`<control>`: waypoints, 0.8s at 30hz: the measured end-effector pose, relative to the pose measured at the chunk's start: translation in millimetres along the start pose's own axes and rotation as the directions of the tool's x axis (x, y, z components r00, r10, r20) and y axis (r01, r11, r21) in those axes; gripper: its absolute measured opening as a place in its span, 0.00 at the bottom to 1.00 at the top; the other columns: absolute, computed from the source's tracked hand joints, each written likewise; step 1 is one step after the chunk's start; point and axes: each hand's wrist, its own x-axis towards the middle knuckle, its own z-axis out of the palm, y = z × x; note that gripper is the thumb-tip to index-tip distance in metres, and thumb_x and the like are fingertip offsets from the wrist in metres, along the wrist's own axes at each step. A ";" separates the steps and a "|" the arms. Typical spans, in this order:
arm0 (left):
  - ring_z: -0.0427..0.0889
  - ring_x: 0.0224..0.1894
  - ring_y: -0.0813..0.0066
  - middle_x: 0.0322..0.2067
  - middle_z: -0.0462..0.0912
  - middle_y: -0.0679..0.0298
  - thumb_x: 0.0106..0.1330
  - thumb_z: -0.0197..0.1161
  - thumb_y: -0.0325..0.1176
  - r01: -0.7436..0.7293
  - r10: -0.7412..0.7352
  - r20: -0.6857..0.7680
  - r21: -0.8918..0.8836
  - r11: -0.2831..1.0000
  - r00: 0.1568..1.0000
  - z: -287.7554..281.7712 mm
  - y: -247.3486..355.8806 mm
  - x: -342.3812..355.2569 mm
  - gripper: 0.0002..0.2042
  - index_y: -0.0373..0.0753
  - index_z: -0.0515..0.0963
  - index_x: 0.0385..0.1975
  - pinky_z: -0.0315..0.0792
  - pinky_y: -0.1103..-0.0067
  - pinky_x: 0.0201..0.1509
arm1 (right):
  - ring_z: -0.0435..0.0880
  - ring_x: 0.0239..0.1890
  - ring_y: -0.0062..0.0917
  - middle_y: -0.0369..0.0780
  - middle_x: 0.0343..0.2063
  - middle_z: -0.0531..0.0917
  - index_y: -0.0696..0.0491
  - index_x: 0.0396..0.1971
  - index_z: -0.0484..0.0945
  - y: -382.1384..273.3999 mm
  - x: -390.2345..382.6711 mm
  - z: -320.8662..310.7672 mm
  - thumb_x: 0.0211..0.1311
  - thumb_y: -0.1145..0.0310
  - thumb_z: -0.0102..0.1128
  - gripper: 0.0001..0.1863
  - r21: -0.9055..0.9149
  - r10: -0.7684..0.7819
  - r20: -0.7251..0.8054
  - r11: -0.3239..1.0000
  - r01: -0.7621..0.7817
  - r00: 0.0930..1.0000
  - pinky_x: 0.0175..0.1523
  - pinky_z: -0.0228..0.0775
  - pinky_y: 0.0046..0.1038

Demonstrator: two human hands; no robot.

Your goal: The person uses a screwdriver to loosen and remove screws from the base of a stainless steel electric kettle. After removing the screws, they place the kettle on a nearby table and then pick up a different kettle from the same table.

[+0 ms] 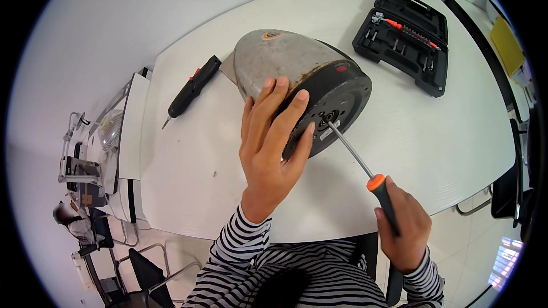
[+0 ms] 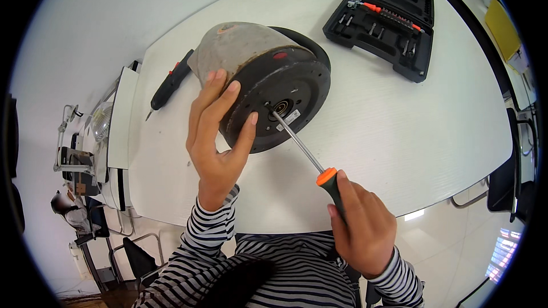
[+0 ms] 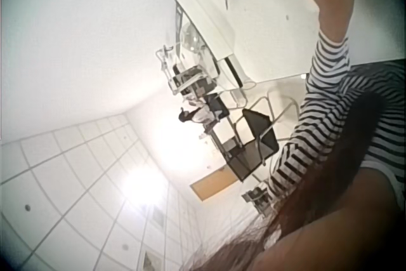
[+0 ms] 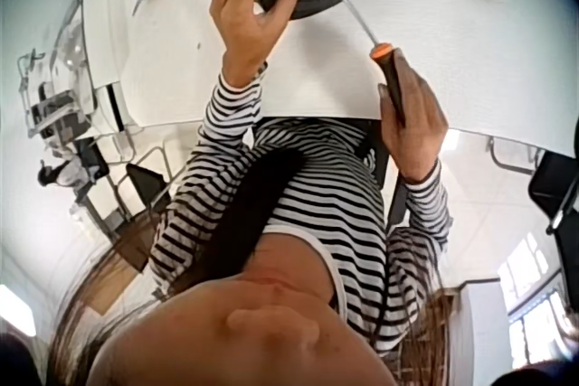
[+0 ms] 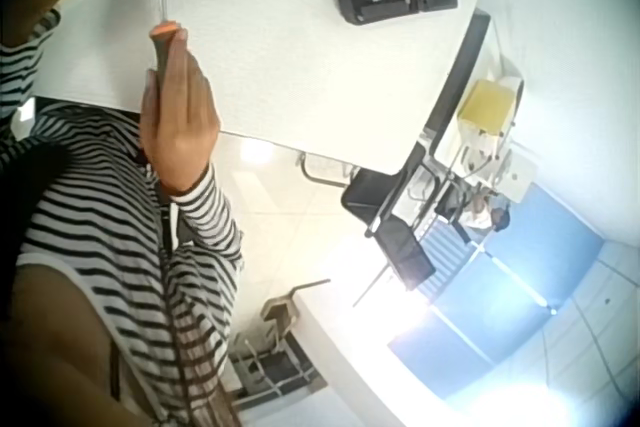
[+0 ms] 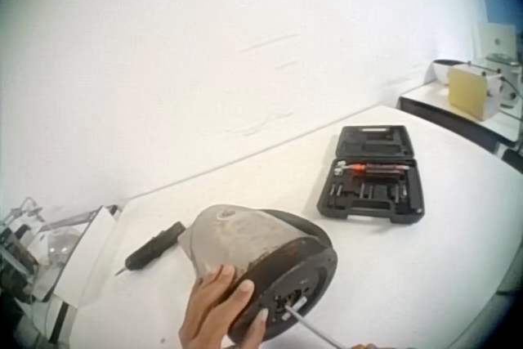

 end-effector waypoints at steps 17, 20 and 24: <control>0.67 0.54 0.57 0.49 0.71 0.54 0.47 0.62 0.21 -0.015 0.015 0.005 -0.012 1.000 1.000 -3.4 0.5 -2.7 0.20 0.35 0.72 0.44 0.61 0.67 0.56 | 0.75 0.20 0.26 0.44 0.24 0.77 0.62 0.44 0.71 -6.0 -5.3 2.6 0.40 0.77 0.61 0.24 -0.655 -0.285 -0.016 0.727 0.205 0.958 0.22 0.68 0.21; 0.67 0.54 0.59 0.49 0.71 0.55 0.47 0.62 0.22 -0.003 0.003 0.002 -0.029 1.000 1.000 1.0 0.2 -1.8 0.20 0.37 0.73 0.44 0.59 0.65 0.56 | 0.74 0.19 0.24 0.44 0.21 0.76 0.62 0.44 0.71 -1.6 4.5 -6.3 0.43 0.76 0.59 0.22 -0.071 -0.067 -0.024 0.995 0.065 0.998 0.19 0.64 0.17; 0.66 0.54 0.56 0.48 0.70 0.52 0.47 0.61 0.19 -0.030 0.030 0.030 -0.018 0.999 0.999 -0.9 2.3 0.2 0.20 0.32 0.71 0.44 0.62 0.70 0.56 | 0.70 0.14 0.18 0.43 0.21 0.76 0.66 0.43 0.69 8.9 11.0 -20.4 0.51 0.73 0.55 0.19 0.752 0.411 0.481 0.261 -0.605 0.774 0.14 0.58 0.15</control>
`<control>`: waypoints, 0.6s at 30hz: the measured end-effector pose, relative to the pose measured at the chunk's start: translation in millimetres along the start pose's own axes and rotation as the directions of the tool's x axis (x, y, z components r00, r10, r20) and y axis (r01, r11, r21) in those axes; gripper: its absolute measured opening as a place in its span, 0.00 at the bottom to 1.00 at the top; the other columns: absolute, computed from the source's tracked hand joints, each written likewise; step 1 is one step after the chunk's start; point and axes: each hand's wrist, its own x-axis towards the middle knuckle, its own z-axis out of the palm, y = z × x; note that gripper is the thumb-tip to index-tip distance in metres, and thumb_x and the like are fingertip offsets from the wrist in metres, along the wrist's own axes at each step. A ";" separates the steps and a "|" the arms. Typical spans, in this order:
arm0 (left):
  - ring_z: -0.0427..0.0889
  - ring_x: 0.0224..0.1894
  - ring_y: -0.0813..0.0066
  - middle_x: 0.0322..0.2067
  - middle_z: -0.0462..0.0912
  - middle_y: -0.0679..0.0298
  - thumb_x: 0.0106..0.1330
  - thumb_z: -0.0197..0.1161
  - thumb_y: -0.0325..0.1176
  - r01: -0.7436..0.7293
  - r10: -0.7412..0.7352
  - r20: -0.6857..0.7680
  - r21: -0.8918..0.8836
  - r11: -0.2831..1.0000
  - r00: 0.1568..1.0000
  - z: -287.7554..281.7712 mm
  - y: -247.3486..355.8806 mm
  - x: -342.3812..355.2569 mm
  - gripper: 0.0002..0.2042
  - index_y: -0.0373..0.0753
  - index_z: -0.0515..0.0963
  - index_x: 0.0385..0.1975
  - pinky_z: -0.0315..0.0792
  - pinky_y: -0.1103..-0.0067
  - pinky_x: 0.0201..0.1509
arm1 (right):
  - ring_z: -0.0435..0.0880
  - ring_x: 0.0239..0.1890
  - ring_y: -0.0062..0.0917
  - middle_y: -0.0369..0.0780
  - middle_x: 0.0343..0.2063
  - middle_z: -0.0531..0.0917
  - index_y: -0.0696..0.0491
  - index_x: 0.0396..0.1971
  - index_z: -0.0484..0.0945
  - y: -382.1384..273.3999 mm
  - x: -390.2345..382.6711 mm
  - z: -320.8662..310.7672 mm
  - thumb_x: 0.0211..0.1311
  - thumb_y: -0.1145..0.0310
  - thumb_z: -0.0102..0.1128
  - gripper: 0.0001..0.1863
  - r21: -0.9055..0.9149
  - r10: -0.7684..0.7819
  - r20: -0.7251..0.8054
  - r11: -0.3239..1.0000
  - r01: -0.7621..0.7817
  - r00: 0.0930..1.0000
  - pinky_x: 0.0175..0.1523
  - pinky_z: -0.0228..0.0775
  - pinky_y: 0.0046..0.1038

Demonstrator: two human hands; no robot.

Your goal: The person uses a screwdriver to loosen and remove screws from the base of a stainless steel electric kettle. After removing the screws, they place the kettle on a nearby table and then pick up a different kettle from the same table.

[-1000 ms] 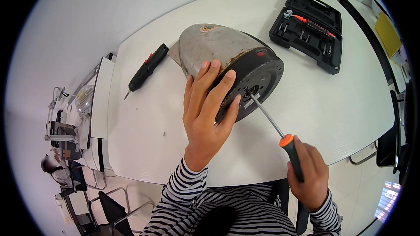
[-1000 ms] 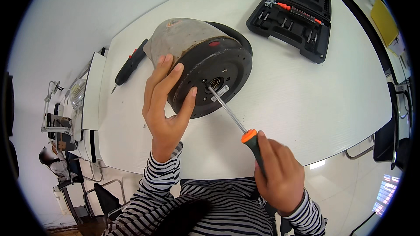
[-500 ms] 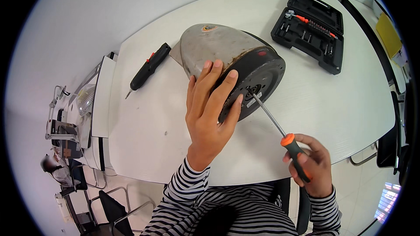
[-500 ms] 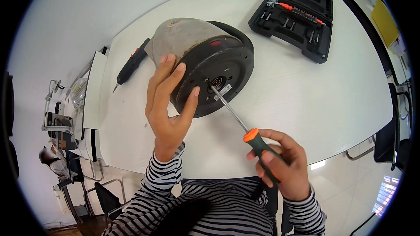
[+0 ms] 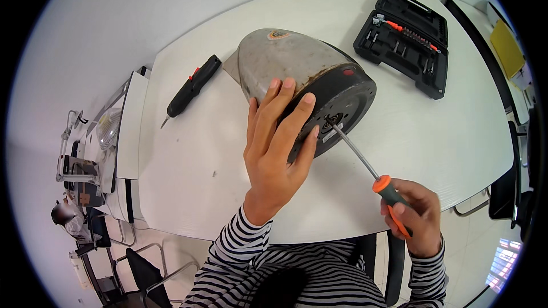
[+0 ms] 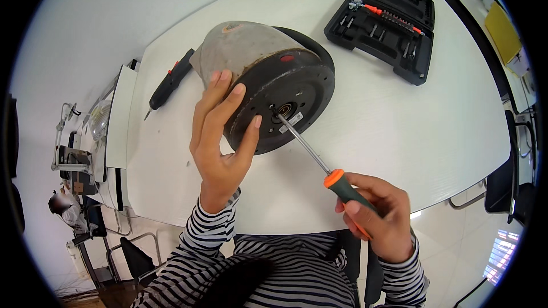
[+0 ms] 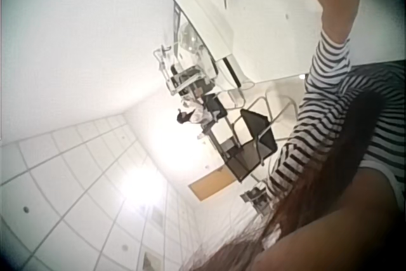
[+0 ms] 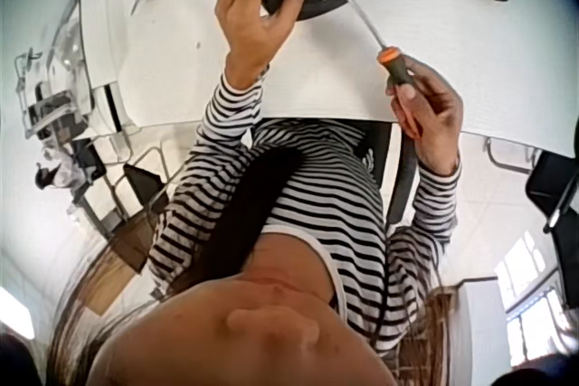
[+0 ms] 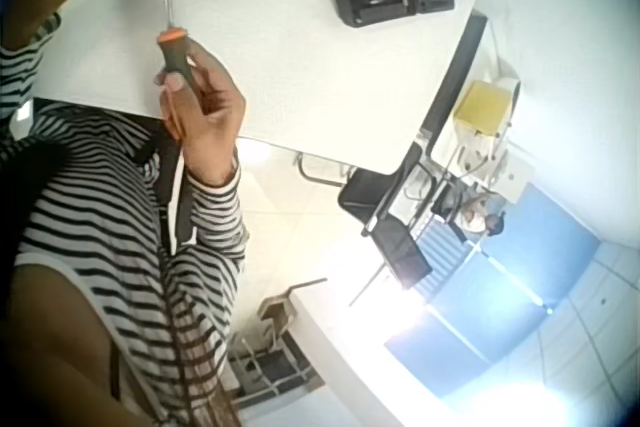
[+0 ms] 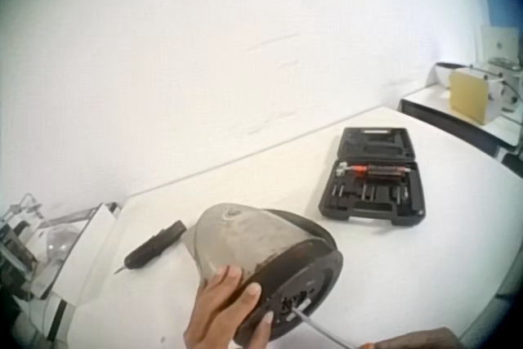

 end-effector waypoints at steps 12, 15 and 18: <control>0.66 0.54 0.55 0.48 0.71 0.52 0.47 0.61 0.19 0.019 -0.019 0.008 0.010 1.000 1.000 -0.6 2.9 3.1 0.20 0.32 0.72 0.43 0.62 0.69 0.56 | 0.75 0.19 0.24 0.49 0.28 0.78 0.59 0.44 0.72 25.8 -7.2 17.4 0.48 0.79 0.55 0.19 -0.878 -0.660 0.478 -0.367 0.306 0.580 0.18 0.66 0.18; 0.66 0.54 0.55 0.48 0.71 0.52 0.47 0.61 0.19 0.010 -0.010 -0.001 0.010 1.000 1.000 1.9 3.2 2.9 0.19 0.32 0.72 0.43 0.62 0.69 0.56 | 0.77 0.22 0.25 0.48 0.30 0.79 0.57 0.43 0.73 24.3 -7.4 15.1 0.46 0.80 0.56 0.20 -0.853 -0.662 0.511 -0.471 0.226 0.548 0.21 0.67 0.18; 0.66 0.54 0.54 0.48 0.71 0.52 0.48 0.61 0.19 -0.008 0.007 0.008 0.016 1.000 1.000 2.9 4.0 4.1 0.19 0.32 0.72 0.44 0.61 0.68 0.56 | 0.78 0.24 0.27 0.47 0.29 0.79 0.58 0.44 0.73 19.0 -10.5 13.3 0.43 0.80 0.58 0.22 -0.923 -0.645 0.275 0.030 0.383 0.713 0.25 0.69 0.17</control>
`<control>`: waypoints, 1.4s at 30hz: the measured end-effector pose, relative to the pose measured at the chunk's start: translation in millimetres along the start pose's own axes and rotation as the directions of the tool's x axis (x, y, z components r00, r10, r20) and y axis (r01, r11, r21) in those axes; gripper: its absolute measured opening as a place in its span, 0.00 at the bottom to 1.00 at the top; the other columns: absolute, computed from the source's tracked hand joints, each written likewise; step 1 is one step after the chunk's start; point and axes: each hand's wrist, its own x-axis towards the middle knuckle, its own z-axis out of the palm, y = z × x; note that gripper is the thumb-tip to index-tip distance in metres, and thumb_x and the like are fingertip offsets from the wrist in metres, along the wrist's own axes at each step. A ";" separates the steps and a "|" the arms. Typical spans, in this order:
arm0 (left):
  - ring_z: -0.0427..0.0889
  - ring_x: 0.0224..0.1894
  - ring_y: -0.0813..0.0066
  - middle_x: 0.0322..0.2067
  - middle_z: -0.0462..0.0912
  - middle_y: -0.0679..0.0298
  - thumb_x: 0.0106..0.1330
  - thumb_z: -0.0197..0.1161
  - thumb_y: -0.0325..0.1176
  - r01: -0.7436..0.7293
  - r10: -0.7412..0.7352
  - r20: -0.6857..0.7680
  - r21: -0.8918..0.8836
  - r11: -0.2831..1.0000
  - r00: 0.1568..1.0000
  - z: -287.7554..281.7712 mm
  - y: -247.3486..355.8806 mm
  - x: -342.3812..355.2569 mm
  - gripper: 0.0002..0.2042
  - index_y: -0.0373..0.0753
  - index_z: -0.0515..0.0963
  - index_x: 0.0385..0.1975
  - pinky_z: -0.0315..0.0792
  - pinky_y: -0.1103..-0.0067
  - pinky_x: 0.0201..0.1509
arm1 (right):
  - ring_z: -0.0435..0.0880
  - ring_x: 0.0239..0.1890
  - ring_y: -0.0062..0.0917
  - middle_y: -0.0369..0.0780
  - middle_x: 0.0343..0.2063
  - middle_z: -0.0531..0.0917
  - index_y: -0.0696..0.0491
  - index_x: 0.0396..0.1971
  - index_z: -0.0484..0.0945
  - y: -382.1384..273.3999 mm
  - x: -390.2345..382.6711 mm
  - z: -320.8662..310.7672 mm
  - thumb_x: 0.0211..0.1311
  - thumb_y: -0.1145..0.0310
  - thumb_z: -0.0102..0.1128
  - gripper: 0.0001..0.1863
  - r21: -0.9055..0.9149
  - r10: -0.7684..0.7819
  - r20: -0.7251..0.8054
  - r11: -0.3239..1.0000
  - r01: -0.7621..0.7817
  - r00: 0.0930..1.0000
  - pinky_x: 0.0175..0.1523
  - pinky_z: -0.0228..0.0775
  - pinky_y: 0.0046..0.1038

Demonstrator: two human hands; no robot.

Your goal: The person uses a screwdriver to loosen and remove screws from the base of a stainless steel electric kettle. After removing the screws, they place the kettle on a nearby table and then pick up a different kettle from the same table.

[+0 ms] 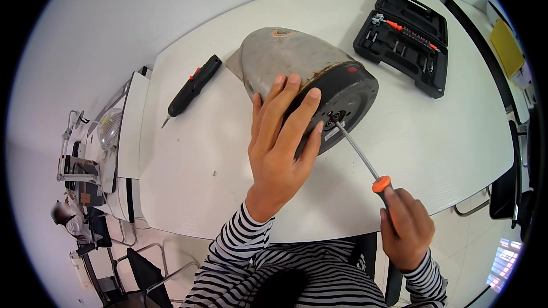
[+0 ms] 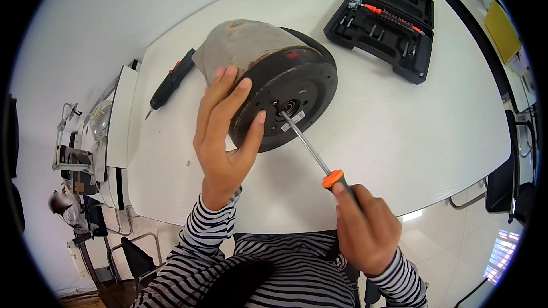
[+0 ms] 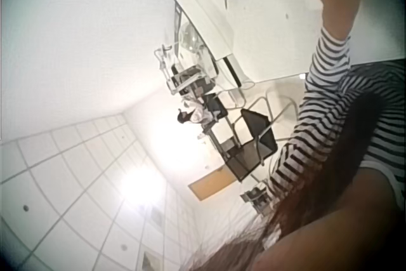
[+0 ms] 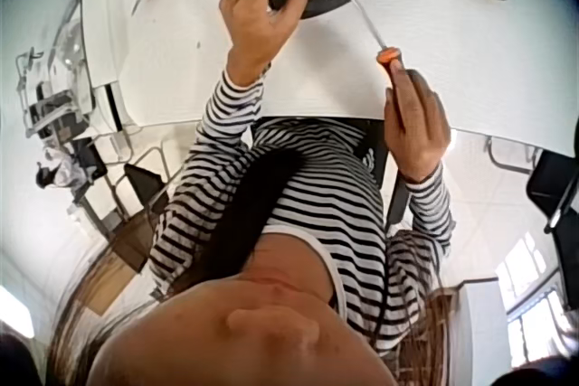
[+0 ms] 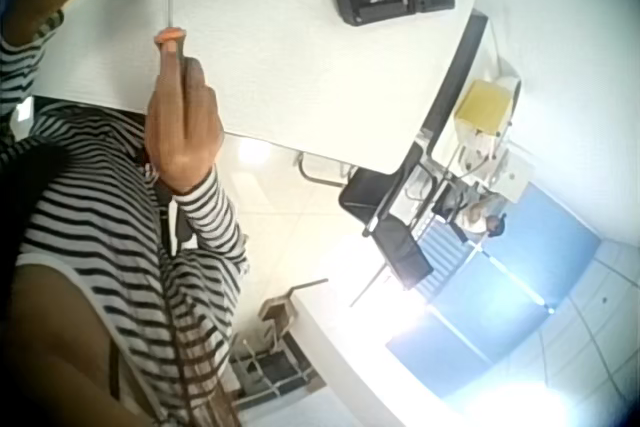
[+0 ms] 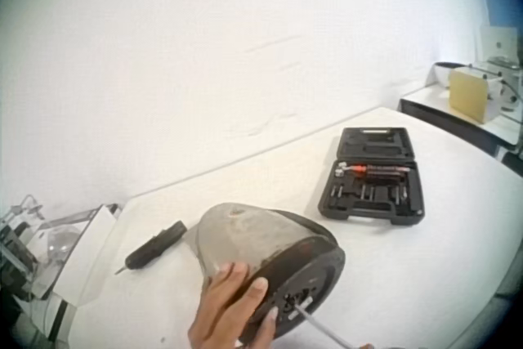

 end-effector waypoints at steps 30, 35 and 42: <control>0.67 0.54 0.55 0.48 0.71 0.52 0.49 0.60 0.20 -0.011 0.011 0.007 0.003 1.000 1.000 0.7 -1.1 4.5 0.19 0.31 0.71 0.44 0.62 0.70 0.56 | 0.68 0.14 0.14 0.43 0.27 0.73 0.63 0.49 0.63 18.5 2.2 11.6 0.57 0.71 0.52 0.21 0.666 0.216 0.695 -0.553 -0.501 0.685 0.12 0.56 0.12; 0.67 0.54 0.56 0.47 0.71 0.52 0.48 0.60 0.20 -0.009 0.009 0.003 0.011 1.000 1.000 1.0 -2.9 3.6 0.19 0.32 0.71 0.44 0.61 0.69 0.56 | 0.74 0.22 0.23 0.44 0.28 0.75 0.61 0.50 0.65 2.5 -1.6 19.8 0.47 0.77 0.58 0.26 -0.073 -0.057 -0.026 0.996 0.055 0.998 0.21 0.67 0.17; 0.68 0.54 0.58 0.48 0.71 0.55 0.49 0.60 0.22 0.003 -0.004 -0.034 -0.034 0.999 0.999 4.5 -5.9 2.7 0.19 0.37 0.72 0.44 0.59 0.64 0.56 | 0.76 0.24 0.29 0.44 0.26 0.77 0.61 0.48 0.67 0.7 2.7 9.9 0.47 0.79 0.58 0.24 0.147 0.035 -0.036 0.989 -0.029 0.999 0.27 0.70 0.22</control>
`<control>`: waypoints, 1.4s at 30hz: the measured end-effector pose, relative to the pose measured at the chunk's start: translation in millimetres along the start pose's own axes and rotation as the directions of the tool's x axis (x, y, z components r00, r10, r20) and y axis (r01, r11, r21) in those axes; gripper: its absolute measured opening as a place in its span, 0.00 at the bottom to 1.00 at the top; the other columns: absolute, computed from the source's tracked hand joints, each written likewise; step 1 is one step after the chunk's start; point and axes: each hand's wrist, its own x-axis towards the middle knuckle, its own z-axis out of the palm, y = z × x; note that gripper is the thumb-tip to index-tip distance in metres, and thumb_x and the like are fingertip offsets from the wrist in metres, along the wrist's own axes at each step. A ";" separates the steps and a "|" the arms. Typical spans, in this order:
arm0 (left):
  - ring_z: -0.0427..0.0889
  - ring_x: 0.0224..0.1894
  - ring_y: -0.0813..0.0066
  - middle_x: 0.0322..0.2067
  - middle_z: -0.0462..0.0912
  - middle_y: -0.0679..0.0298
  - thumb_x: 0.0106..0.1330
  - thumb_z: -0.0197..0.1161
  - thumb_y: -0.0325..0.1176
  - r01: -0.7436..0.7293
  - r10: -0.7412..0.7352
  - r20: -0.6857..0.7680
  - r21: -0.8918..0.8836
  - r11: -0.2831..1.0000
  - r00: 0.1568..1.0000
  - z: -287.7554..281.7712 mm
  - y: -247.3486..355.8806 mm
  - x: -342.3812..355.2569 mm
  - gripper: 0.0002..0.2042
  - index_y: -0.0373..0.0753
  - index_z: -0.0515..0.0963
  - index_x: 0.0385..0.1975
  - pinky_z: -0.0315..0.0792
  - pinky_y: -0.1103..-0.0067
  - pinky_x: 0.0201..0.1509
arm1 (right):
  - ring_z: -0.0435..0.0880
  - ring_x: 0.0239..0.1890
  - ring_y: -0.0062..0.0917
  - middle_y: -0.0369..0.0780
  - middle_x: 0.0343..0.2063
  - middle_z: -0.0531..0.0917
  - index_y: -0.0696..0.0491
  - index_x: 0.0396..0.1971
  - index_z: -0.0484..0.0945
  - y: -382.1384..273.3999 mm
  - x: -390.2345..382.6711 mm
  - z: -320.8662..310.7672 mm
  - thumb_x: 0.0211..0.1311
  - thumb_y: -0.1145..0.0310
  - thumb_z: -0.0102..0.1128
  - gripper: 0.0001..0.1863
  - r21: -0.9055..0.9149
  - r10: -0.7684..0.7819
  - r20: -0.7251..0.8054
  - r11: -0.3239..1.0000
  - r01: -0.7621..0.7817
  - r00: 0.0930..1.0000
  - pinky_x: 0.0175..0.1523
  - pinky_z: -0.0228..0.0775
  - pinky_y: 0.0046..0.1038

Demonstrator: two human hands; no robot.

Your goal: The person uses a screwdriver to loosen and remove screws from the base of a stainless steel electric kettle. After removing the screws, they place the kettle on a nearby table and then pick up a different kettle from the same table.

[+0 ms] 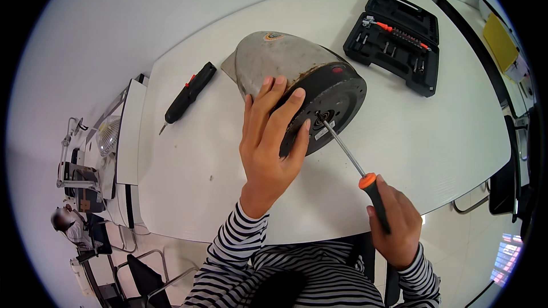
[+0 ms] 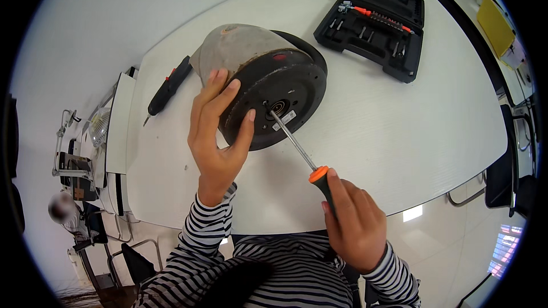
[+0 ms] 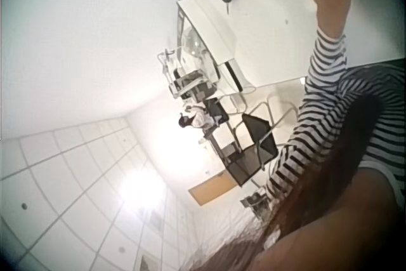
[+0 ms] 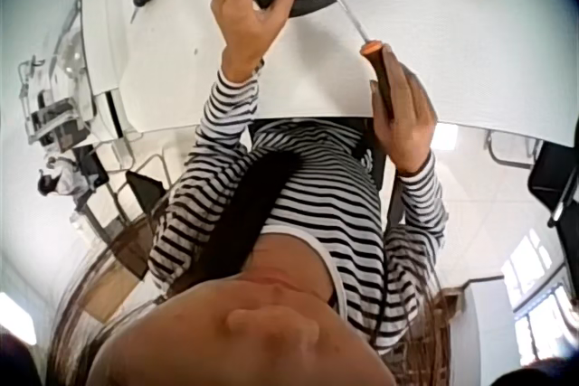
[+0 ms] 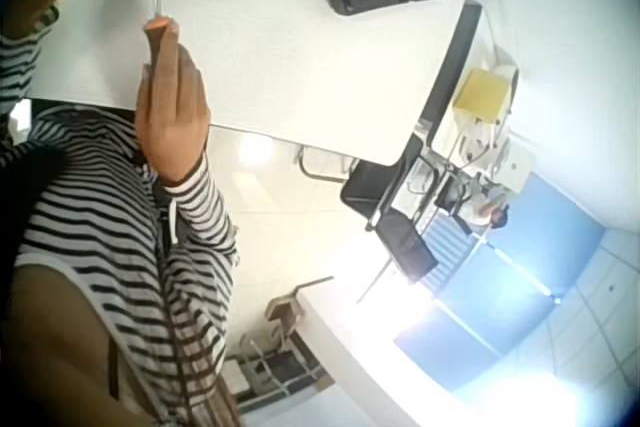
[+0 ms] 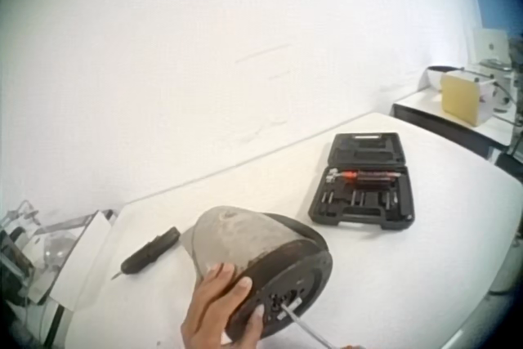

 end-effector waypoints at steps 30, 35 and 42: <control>0.68 0.53 0.58 0.48 0.71 0.53 0.49 0.61 0.21 -0.033 0.033 0.007 0.006 0.999 0.999 1.7 -4.7 3.3 0.19 0.33 0.71 0.43 0.61 0.70 0.57 | 0.73 0.20 0.25 0.42 0.21 0.74 0.61 0.50 0.65 -1.6 -21.1 12.7 0.50 0.77 0.54 0.24 0.398 0.291 0.195 0.849 -0.347 0.936 0.28 0.65 0.21; 0.68 0.53 0.59 0.48 0.71 0.53 0.49 0.61 0.21 -0.032 0.032 0.011 0.021 0.999 0.999 1.5 -4.3 3.8 0.19 0.33 0.71 0.43 0.61 0.70 0.57 | 0.72 0.20 0.24 0.42 0.21 0.74 0.61 0.50 0.65 -2.2 -19.2 16.3 0.50 0.77 0.54 0.24 0.412 0.285 0.197 0.844 -0.343 0.938 0.27 0.65 0.21; 0.68 0.53 0.60 0.48 0.71 0.54 0.49 0.61 0.21 -0.033 0.033 0.003 0.026 0.999 0.999 3.2 -4.1 3.5 0.19 0.33 0.71 0.43 0.61 0.70 0.57 | 0.72 0.19 0.25 0.42 0.21 0.74 0.61 0.50 0.65 -2.1 -18.3 16.7 0.49 0.78 0.54 0.24 0.275 0.231 0.147 0.924 -0.264 0.962 0.24 0.65 0.21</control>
